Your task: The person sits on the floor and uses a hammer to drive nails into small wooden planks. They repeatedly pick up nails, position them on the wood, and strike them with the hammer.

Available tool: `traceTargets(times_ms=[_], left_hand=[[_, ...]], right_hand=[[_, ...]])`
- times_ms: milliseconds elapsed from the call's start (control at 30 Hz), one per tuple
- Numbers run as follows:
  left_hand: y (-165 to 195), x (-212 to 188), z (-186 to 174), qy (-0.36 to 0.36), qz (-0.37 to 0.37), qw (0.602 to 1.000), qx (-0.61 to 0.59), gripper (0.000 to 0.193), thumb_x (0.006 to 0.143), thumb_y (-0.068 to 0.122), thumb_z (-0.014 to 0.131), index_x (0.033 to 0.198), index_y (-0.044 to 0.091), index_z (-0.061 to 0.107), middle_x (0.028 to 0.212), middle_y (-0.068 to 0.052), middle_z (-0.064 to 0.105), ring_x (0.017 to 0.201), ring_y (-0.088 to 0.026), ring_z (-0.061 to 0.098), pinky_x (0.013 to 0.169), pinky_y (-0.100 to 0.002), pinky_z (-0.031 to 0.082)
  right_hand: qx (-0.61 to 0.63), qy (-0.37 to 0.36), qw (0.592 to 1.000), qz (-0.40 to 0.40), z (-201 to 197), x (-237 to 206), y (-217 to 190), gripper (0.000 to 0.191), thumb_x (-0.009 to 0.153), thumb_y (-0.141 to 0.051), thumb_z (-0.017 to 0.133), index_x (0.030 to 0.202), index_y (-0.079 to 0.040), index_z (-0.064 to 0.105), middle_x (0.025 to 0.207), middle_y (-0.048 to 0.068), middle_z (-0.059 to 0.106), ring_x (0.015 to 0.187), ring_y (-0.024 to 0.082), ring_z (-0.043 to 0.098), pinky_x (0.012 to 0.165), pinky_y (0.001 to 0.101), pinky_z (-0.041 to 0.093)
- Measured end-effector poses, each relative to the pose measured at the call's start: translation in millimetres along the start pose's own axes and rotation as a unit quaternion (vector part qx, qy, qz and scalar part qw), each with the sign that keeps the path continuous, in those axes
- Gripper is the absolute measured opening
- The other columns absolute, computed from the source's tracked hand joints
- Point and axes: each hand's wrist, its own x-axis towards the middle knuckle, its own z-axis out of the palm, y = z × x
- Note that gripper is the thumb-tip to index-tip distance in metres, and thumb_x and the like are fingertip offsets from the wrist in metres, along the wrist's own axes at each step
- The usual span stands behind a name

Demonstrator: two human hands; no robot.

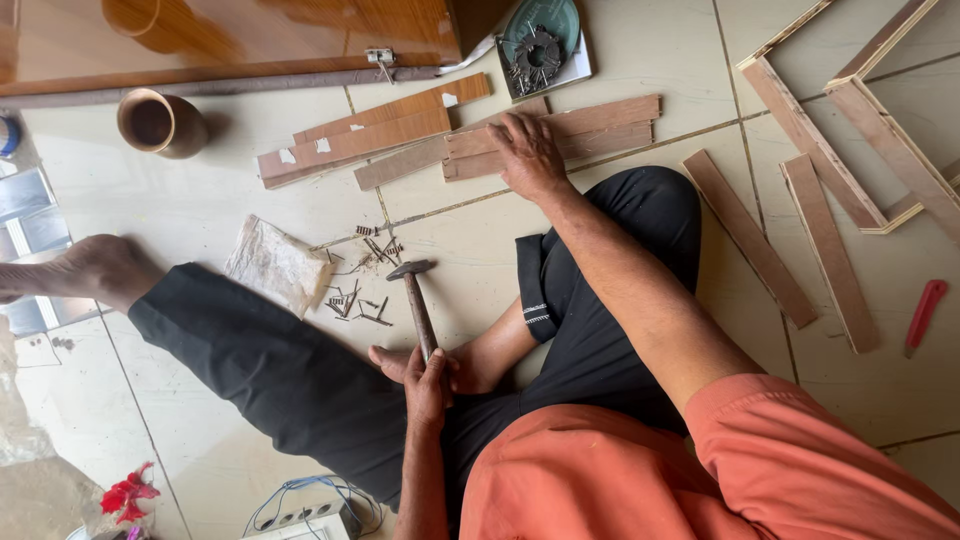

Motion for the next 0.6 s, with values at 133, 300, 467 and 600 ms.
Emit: traceTargets(times_ms=[133,300,467,600], left_hand=[[0.2,0.6,0.3,0.011,-0.007,1.0,0.003,0.034,0.098,0.028,0.059,0.126,0.007,0.057,0.076,-0.007,0.067,0.048,-0.013,0.055,0.035,-0.025,0.035],[-11.4,7.0,-8.1,0.015,0.004,1.0,0.003,0.031,0.1,0.027,0.058,0.121,0.004,0.057,0.076,-0.008,0.066,0.047,-0.013,0.054,0.034,-0.025,0.034],[-18.7,11.5,-3.0,-0.014,0.027,0.999,-0.016,0.027,0.102,0.024,0.056,0.117,0.001,0.056,0.079,-0.008,0.067,0.046,-0.013,0.052,0.032,-0.026,0.032],[-12.0,9.7,-0.6,0.006,-0.009,1.0,-0.003,0.025,0.099,0.023,0.054,0.119,0.008,0.058,0.076,-0.007,0.066,0.042,-0.013,0.049,0.03,-0.026,0.029]], right_hand=[[0.036,-0.022,0.999,0.01,-2.6,1.6,-2.3,0.088,0.077,-0.021,0.086,0.154,-0.013,0.043,0.16,0.018,0.029,0.147,0.036,0.026,0.122,0.0563,0.017],[-0.032,0.044,0.998,-0.018,9.8,6.6,-5.5,0.072,0.086,0.003,0.069,0.152,-0.017,0.049,0.158,0.016,0.039,0.145,0.035,0.036,0.119,0.0586,0.024],[-0.08,0.055,0.995,-0.018,7.6,0.7,7.7,0.063,0.082,0.004,0.062,0.142,-0.013,0.055,0.146,0.019,0.045,0.135,0.036,0.046,0.111,0.0519,0.04],[-0.096,-0.007,0.995,-0.003,10.6,-10.2,6.1,0.046,0.096,-0.003,0.06,0.143,-0.005,0.055,0.14,0.021,0.052,0.126,0.036,0.053,0.102,0.0498,0.048]])
